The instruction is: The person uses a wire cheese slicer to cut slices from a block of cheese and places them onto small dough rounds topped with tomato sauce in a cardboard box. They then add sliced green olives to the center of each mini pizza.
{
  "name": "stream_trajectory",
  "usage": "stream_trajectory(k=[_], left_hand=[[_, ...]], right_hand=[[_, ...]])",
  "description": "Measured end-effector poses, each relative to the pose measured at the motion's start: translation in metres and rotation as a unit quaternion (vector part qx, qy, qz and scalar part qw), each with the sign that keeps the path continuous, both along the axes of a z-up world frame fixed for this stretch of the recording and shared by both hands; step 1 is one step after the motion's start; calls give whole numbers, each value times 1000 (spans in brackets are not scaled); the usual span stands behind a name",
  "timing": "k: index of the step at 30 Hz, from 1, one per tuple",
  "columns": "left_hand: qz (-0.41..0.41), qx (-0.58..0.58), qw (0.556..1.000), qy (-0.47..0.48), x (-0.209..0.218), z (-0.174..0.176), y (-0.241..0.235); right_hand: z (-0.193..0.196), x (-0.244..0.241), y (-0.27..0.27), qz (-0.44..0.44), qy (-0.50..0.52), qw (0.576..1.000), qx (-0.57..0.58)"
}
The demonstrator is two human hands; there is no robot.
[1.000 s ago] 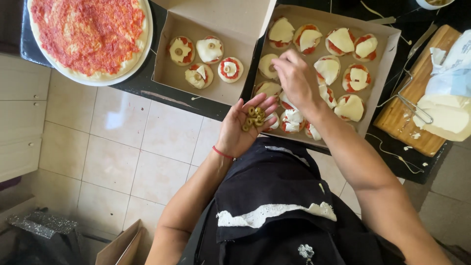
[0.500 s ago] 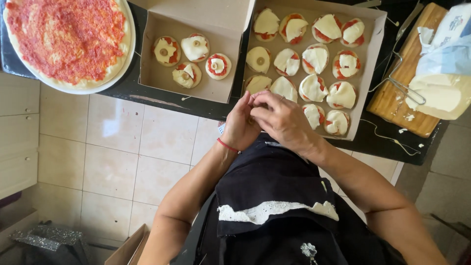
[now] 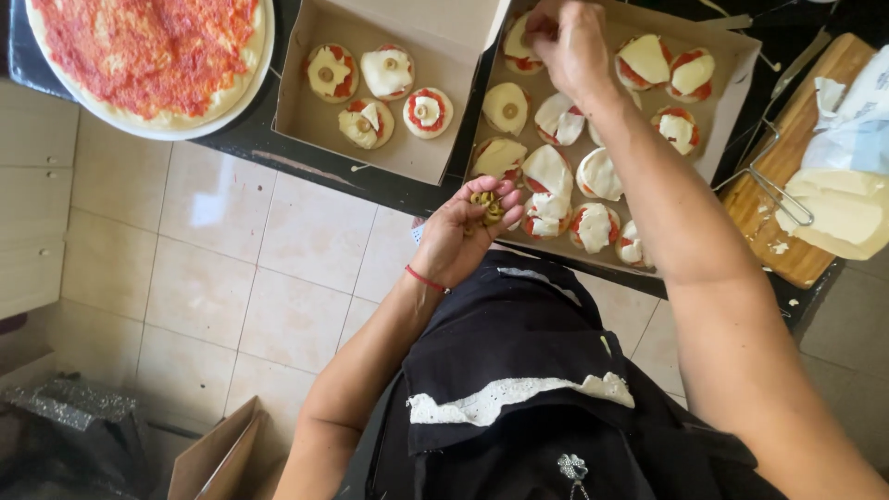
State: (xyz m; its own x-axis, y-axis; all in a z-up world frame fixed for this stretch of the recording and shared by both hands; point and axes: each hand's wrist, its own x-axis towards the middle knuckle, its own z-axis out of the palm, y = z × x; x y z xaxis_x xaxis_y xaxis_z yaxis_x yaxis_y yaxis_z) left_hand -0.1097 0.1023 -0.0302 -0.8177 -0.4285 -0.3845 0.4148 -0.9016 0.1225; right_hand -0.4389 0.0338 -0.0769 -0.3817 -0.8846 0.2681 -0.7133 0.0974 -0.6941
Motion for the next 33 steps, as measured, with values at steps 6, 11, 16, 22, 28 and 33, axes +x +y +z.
stream_trajectory(k=[6,11,16,22,28,33], left_hand=[[-6,-13,1000,-17,-6,23,-12],[1,-39,999,-21,-20,11,-14],[-8,-39,998,-47,-30,-7,-9],[-76,-61,991,-94,-2,-20,4],[-76,-64,982,-163,21,1,4],[-27,-68,987,-145,25,29,-1]], right_hand=[[-26,2,17,-54,86,992,76],[139,109,106,57,18,998,-24],[120,171,160,107,222,969,0],[115,194,176,47,63,996,34],[137,204,169,7,-209,976,62],[145,203,152,-21,-266,962,49]])
